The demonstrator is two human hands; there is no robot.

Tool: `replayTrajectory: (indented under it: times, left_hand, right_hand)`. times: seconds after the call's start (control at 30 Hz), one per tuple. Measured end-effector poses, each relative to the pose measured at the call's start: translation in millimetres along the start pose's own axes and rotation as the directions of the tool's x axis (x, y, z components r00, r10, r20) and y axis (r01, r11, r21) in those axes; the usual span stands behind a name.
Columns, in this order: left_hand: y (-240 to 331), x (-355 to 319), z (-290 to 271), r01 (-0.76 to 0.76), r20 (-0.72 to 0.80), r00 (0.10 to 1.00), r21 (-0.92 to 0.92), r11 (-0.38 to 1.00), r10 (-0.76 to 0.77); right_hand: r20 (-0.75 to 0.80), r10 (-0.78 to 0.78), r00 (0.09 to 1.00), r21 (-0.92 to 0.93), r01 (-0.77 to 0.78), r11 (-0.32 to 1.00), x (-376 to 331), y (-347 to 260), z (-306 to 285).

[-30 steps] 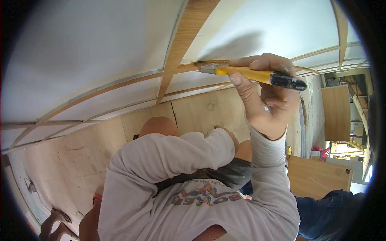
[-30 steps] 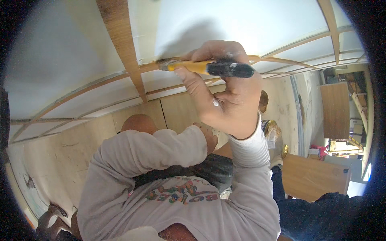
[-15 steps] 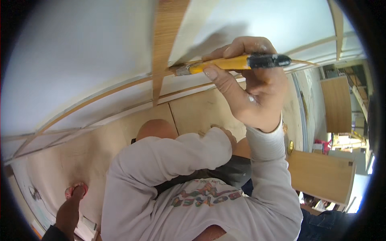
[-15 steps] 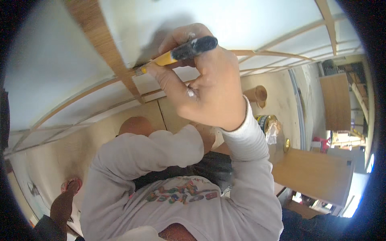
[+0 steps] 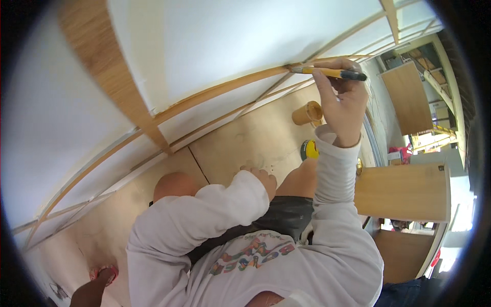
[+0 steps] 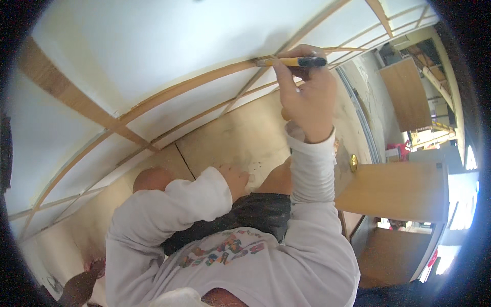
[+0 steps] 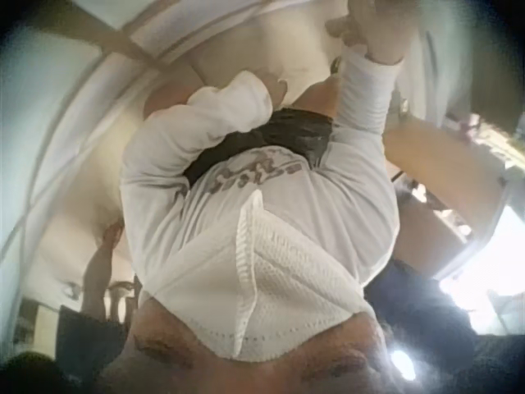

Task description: The recorder applies stain or paint to the thin wooden slats of a lattice-style furniture component or room divider using a small brush and a cloth.

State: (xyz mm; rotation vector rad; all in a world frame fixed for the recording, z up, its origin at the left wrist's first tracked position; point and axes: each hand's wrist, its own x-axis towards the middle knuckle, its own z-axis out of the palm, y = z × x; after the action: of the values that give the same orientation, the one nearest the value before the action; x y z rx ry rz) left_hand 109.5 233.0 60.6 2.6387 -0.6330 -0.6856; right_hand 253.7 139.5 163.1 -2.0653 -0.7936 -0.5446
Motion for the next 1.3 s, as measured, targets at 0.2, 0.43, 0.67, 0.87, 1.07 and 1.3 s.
replayTrajectory:
  times: [0.2, 0.43, 0.67, 0.87, 1.07, 1.3]
  left_hand:
    - [-0.6, -0.7, 10.4, -0.001, -0.063, 0.998, 0.036, 0.999, 0.004]
    - [-0.4, 1.6, 11.9, -0.016, -0.049, 0.999, 0.084, 0.996, 0.02]
    - [-0.1, 3.3, 9.0, -0.011, -0.023, 1.0, 0.083, 0.997, 0.013]
    - [-1.3, 2.9, 5.5, 0.009, 0.002, 1.0, 0.059, 0.998, -0.009]
    - [-0.1, 2.1, 2.8, -0.008, 0.053, 0.999, 0.061, 0.998, 0.004]
    - [1.1, -1.5, 5.6, 0.022, -0.007, 1.0, 0.059, 0.998, -0.021]
  right_hand:
    - [-0.154, 0.053, 0.987, 0.052, -0.045, 0.998, 1.0, 15.5, -24.0]
    - [-0.1, 0.087, 0.991, 0.156, -0.071, 0.985, 2.5, 26.0, -13.7]
    - [-0.12, -0.134, 0.984, -0.208, 0.107, 0.972, 17.0, 29.5, -9.3]
    - [-0.059, -0.203, 0.977, -0.292, 0.178, 0.94, 27.2, 24.9, -9.2]
    - [0.008, -0.231, 0.973, -0.406, 0.214, 0.888, 30.9, 10.4, -11.6]
    - [0.11, -0.132, 0.985, -0.476, 0.169, 0.863, 21.8, 21.5, -6.1]
